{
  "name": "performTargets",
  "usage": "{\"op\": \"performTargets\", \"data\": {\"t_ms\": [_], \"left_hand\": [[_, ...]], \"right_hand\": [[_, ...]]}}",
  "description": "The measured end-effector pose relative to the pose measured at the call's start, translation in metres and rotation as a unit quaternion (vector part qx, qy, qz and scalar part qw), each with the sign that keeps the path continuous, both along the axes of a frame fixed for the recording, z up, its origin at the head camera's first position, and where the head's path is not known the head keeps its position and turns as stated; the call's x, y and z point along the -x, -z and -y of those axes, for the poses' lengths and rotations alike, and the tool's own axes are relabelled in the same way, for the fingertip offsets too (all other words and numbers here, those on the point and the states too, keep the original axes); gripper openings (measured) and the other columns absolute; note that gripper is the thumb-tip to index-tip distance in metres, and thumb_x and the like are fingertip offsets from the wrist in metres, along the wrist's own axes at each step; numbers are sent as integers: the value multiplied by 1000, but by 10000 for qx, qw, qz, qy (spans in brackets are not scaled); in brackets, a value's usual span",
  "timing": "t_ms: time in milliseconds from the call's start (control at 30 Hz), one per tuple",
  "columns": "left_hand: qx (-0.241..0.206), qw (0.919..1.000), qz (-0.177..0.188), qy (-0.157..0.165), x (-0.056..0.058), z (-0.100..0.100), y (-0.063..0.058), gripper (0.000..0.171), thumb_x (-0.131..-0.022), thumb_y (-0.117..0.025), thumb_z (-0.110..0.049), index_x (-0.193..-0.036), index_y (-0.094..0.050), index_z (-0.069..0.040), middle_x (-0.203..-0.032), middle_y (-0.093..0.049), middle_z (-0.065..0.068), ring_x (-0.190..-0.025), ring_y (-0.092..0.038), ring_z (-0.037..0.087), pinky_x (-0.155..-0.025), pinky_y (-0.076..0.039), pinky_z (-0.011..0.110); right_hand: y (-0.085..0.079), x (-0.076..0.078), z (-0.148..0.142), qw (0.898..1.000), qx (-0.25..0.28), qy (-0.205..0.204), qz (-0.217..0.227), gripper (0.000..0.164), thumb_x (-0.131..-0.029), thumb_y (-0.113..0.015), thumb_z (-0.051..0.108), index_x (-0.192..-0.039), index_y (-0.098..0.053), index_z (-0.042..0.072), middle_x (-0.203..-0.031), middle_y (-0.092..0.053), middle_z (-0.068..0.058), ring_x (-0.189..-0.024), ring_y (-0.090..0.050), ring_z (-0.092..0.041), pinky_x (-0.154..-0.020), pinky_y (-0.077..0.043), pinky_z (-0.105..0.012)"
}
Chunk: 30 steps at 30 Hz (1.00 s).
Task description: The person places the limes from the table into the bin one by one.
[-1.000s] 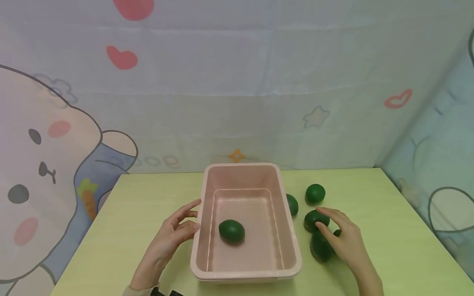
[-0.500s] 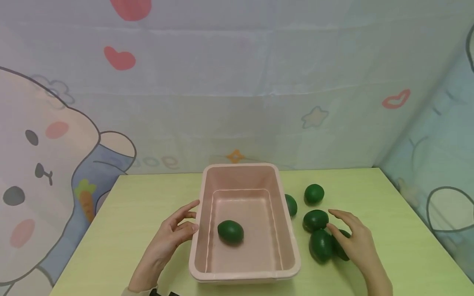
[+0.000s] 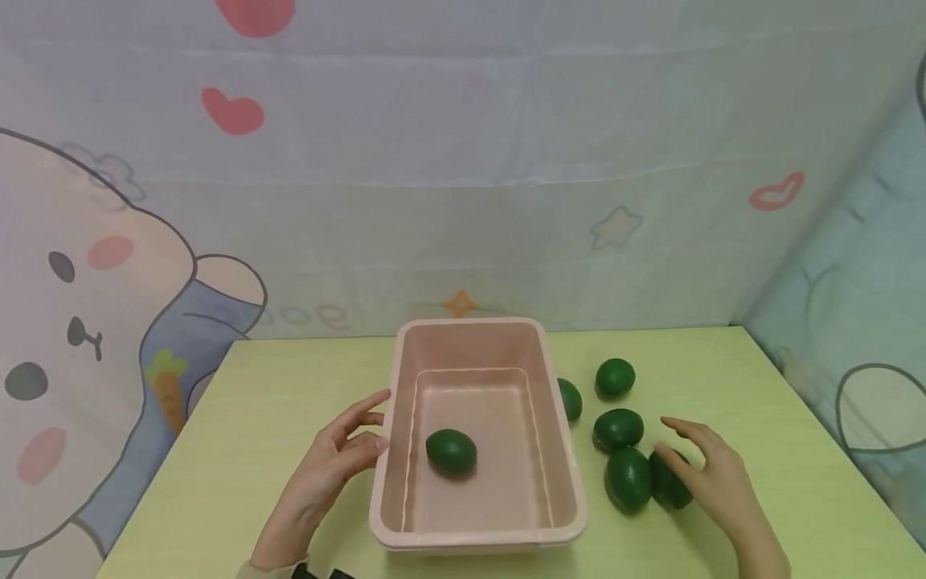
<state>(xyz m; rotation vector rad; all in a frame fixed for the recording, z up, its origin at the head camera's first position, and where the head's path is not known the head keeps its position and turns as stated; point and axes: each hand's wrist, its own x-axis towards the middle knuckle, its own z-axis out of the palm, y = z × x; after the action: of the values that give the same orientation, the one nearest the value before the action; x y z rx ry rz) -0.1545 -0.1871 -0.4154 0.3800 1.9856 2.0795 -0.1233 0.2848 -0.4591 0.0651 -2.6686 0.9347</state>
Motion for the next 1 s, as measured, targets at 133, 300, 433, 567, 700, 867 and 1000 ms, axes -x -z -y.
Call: {"op": "performTargets", "data": {"t_ms": [133,300,433,567,700,867,1000], "left_hand": [[12,10000,8,-8,0,0,0,59,-92,-58,-6,-148,-36,-10,-116,-50,4,-88,-65,6,-79,-55,30],[26,10000,39,-41,0,-1,-1,60,-92,-59,-6,-147,-37,-10,-115,-50,4,-87,-65,6,-79,-55,30],[27,10000,45,-52,0,-1,-1,60,-92,-59,-5,-147,-37,-10,-115,-50,4,-87,-65,5,-78,-55,30],[43,10000,54,-56,0,-1,-2,60,-92,-59,-6,-147,-37,-10,-116,-49,4,-88,-65,6,-78,-55,30],[50,10000,54,-44,0,0,-2,60,-92,-59,-7,-148,-37,-11,-116,-49,5,-88,-64,6,-78,-55,30],[50,10000,31,-31,0,0,-1,59,-92,-58,-6,-147,-37,-11,-117,-49,5,-88,-64,6,-78,-55,30],[41,10000,21,-30,0,0,-1,59,-92,-58,-6,-147,-38,-12,-116,-48,5,-88,-64,5,-78,-55,30]], "right_hand": [[2,-1,-5,9994,-22,-95,343,47,-92,-65,28,-131,-56,5,-128,-58,-20,-114,-54,-41,-89,-42,-61],[4,-2,-9,9980,-65,-228,580,48,-93,-63,28,-133,-53,2,-131,-55,-24,-114,-55,-45,-91,-43,-61],[6,-2,-11,9966,-118,-298,755,50,-94,-62,29,-134,-52,0,-132,-53,-26,-113,-55,-47,-91,-44,-62],[8,-2,-12,9948,-156,-324,949,53,-94,-60,32,-135,-50,0,-133,-52,-28,-113,-55,-47,-90,-46,-60],[9,-2,-13,9932,-129,-365,1102,55,-94,-60,34,-135,-50,-1,-133,-52,-29,-112,-57,-46,-90,-49,-57],[9,-3,-13,9904,-118,-351,1333,57,-94,-61,37,-136,-50,0,-134,-51,-31,-111,-58,-47,-87,-51,-55],[8,-3,-13,9884,-170,-360,1463,57,-94,-60,38,-135,-51,0,-134,-51,-32,-107,-59,-50,-84,-52,-56]]}}
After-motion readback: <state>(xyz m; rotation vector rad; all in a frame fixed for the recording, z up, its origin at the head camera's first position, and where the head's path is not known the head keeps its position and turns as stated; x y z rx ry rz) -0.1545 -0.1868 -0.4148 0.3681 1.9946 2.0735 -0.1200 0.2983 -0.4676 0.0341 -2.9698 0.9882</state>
